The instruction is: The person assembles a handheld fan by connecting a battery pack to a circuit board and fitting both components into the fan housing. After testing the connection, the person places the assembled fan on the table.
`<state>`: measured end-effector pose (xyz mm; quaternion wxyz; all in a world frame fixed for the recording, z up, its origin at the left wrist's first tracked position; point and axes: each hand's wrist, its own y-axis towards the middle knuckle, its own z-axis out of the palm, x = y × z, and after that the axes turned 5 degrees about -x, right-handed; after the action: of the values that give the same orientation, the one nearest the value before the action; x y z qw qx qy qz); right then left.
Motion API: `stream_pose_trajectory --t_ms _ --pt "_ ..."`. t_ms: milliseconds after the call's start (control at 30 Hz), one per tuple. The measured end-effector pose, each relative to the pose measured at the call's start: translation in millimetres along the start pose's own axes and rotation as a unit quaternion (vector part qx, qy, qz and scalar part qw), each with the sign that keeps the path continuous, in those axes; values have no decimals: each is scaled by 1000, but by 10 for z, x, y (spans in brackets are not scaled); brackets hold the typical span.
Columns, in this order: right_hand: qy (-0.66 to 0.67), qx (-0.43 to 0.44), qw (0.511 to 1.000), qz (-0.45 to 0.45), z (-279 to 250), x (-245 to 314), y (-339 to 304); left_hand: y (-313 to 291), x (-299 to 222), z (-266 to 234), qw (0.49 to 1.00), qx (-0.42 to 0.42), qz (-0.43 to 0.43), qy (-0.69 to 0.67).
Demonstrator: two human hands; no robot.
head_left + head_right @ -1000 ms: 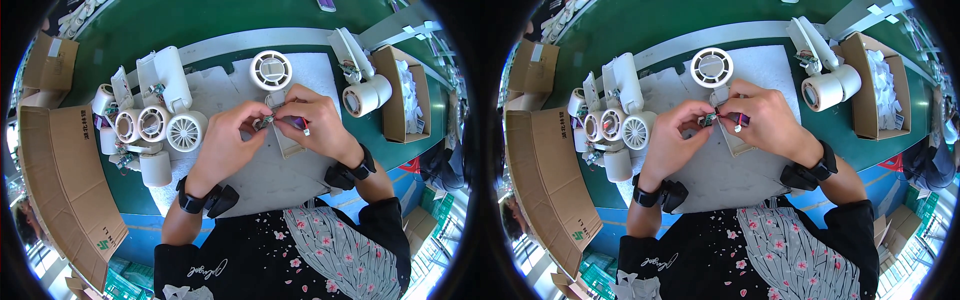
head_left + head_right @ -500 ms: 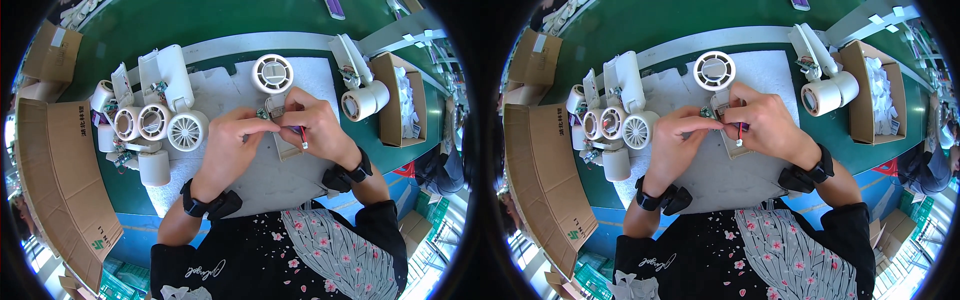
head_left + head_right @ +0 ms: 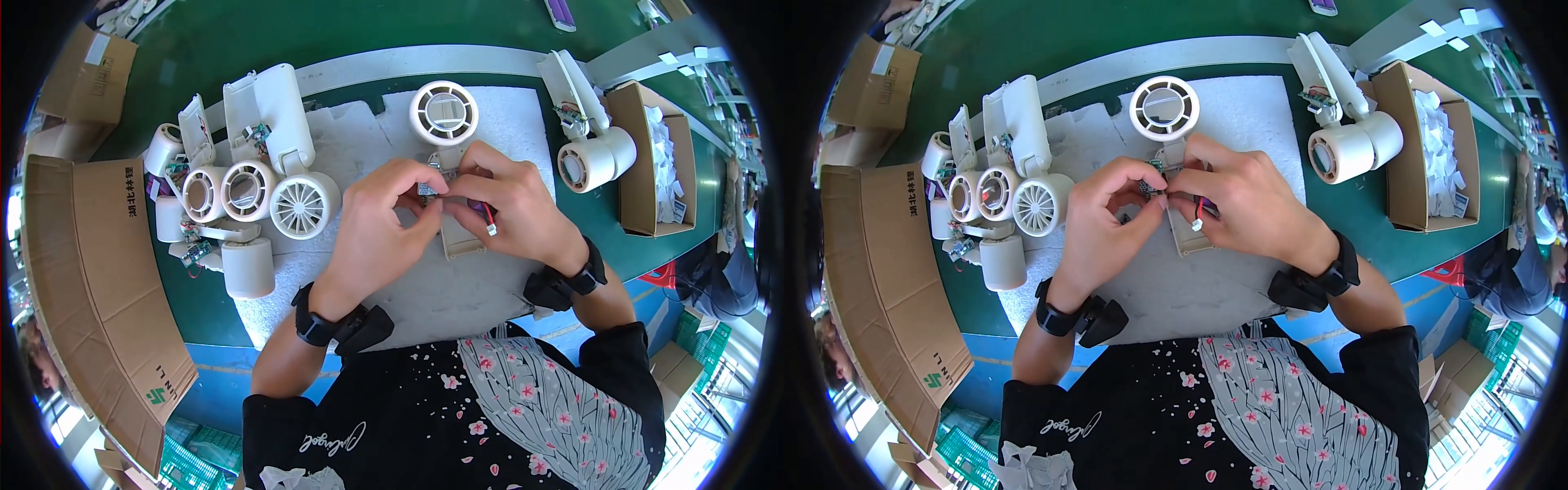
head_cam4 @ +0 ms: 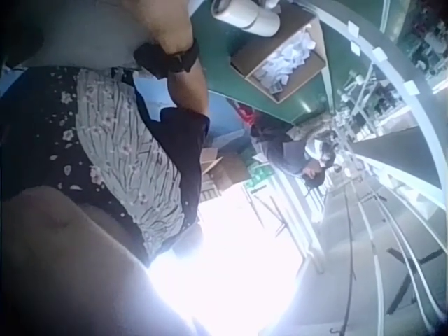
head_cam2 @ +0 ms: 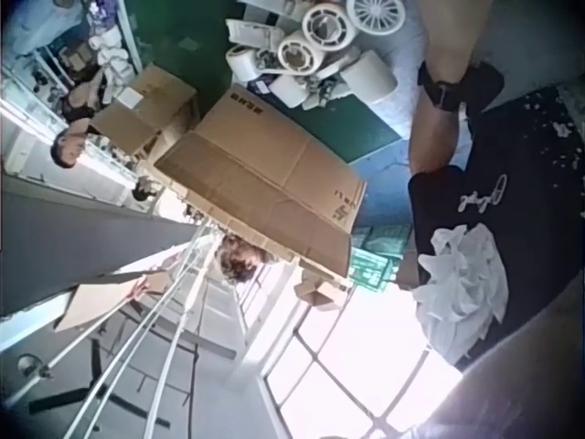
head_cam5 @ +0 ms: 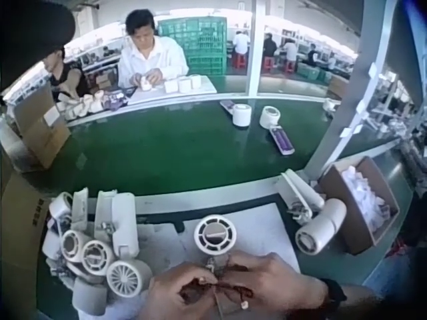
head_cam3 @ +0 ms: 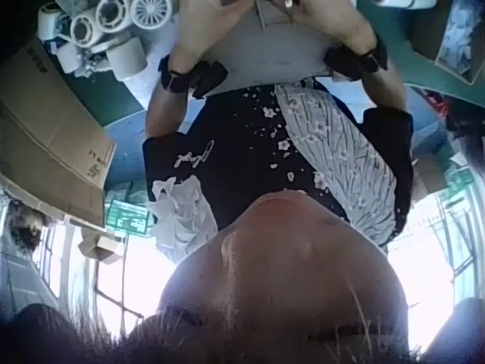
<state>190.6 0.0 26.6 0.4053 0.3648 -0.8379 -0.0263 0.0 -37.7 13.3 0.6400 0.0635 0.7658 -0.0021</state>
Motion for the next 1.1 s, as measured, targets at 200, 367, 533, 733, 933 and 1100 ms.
stream_pose_trajectory --t_ms 200,367,533,733,933,1100 --pt "41 0 999 14 -39 8 -2 -11 -14 -78 998 28 -49 -21" --pt "7 -39 999 23 -24 53 -26 -10 -38 -112 998 56 -36 -10" --pt "-86 5 996 26 -27 115 -43 -28 -58 -102 997 79 -23 -9" --pt "-121 26 992 23 26 151 -42 -13 -130 -80 996 52 13 68" --pt "-87 -7 996 9 66 125 -47 -30 45 40 998 -39 3 -56" --pt "-8 -59 998 14 13 65 -72 -28 21 7 991 0 -66 -120"
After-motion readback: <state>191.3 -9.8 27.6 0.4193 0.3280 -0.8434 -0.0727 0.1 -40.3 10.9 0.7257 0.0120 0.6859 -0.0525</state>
